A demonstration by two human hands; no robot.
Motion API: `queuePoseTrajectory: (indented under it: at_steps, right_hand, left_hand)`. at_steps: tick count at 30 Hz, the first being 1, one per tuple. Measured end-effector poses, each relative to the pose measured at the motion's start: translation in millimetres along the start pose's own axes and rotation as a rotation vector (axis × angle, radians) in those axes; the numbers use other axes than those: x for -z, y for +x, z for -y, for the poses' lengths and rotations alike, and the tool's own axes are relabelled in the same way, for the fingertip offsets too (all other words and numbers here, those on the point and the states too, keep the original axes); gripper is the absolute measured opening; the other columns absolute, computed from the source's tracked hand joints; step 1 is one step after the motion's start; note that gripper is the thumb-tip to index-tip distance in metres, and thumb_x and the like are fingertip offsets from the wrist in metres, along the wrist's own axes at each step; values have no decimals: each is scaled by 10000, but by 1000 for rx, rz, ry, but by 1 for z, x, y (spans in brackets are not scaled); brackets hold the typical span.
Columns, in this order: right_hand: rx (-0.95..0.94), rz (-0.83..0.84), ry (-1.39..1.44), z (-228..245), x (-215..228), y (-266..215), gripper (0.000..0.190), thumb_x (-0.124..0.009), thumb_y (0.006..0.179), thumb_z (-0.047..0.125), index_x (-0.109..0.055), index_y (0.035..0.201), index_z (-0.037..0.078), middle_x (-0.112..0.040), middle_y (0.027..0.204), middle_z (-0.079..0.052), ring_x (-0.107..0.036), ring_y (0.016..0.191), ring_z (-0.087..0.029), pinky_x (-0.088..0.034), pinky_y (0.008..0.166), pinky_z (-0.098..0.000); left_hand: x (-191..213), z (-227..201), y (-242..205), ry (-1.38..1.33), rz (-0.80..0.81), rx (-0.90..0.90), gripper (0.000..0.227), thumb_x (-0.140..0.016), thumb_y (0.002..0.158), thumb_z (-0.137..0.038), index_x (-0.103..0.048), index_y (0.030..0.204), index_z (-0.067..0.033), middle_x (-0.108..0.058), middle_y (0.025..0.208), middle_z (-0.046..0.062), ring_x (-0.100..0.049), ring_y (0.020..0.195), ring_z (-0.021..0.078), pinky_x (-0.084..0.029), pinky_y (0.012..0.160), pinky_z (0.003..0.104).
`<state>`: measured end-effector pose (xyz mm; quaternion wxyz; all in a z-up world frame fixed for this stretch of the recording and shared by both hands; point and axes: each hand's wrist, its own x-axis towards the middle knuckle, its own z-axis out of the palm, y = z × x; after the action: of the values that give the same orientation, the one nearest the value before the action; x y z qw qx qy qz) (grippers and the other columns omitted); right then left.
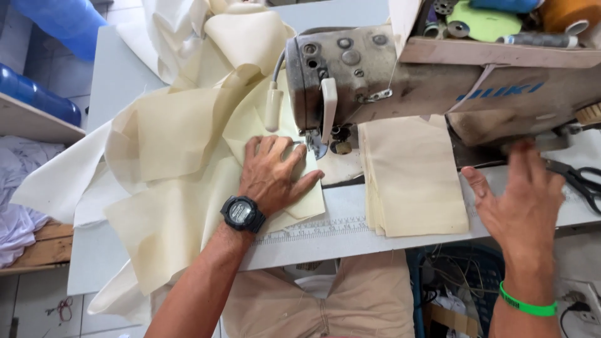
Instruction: Sewing together strips of light-colored fabric using an industrial sewing machine on a factory floor.
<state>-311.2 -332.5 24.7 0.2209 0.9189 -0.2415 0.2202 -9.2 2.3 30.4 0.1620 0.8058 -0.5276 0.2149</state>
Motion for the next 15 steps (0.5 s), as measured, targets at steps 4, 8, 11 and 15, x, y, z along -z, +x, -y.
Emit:
queuePoseTrajectory:
  at_steps: [4, 8, 11, 15]
  right_hand:
    - [-18, -19, 517, 56, 74, 9, 824, -802, 1051, 345, -570, 1612, -211, -535, 1657, -398, -572, 1407, -617, -467, 1129, -698]
    - [272, 19, 871, 125, 105, 12, 486, -816, 989, 319, -724, 1329, -16, -775, 1247, -155, -680, 1147, -352, -526, 1039, -510]
    - [408, 16, 935, 162, 100, 17, 188, -768, 1039, 152, -748, 1185, 36, -731, 1116, -96, -657, 981, -297, -484, 890, -459]
    - [360, 47, 910, 188, 69, 5, 175, -750, 1039, 223, -774, 1201, 160, -709, 1048, -19, -732, 981, -258, -554, 967, -442]
  left_hand:
    - [6, -3, -4, -17, -152, -70, 466, -786, 1022, -528, -768, 1192, -94, -705, 1263, 134, -661, 1227, 348, -349, 1159, 666]
    - [57, -23, -11, -59, -190, -87, 146, -798, 1080, -136, -685, 1165, -98, -670, 1275, 121, -644, 1246, 325, -413, 1035, 526]
    - [52, -34, -46, -239, 11, -109, 254, -822, 1008, -176, -715, 1206, -60, -698, 1334, 193, -656, 1188, 339, -529, 987, 500]
    - [43, -39, -58, -246, 45, -129, 192, -833, 981, -206, -772, 1146, -129, -703, 1300, 108, -647, 1362, 367, -455, 1163, 538]
